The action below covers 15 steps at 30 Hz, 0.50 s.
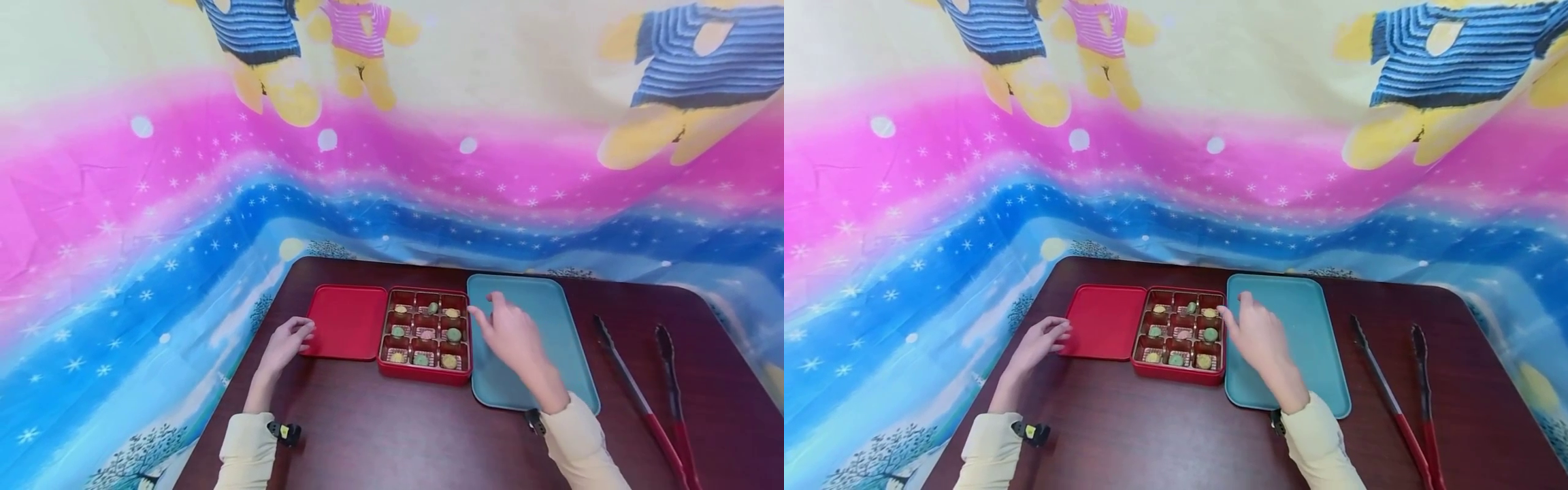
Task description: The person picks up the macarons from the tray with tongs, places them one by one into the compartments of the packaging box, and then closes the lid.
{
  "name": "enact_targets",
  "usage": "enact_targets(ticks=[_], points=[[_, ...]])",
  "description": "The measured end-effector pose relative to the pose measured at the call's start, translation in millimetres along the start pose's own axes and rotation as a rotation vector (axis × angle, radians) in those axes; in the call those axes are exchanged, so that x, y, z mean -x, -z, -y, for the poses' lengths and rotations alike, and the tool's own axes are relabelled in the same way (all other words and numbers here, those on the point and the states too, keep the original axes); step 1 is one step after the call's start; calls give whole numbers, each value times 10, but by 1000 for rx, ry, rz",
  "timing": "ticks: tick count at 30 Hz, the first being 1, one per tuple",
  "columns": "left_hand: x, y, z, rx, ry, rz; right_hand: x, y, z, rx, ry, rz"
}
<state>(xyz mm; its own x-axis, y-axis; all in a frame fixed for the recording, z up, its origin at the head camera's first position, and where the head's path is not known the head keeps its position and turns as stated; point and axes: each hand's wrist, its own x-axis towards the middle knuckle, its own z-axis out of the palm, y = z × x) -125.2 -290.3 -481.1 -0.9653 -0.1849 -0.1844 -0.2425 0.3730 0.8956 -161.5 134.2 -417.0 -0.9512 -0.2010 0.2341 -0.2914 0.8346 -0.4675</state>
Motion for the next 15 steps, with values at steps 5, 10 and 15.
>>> enact_targets(ticks=[5,10,15], points=[[18,54,11,-3,-14,-10,-59,-131,178,-19,45,14],[42,105,14,4,-19,-18,-97,-273,334,-33,98,27],[59,170,16,6,2,-28,-125,-398,492,-12,158,15]])
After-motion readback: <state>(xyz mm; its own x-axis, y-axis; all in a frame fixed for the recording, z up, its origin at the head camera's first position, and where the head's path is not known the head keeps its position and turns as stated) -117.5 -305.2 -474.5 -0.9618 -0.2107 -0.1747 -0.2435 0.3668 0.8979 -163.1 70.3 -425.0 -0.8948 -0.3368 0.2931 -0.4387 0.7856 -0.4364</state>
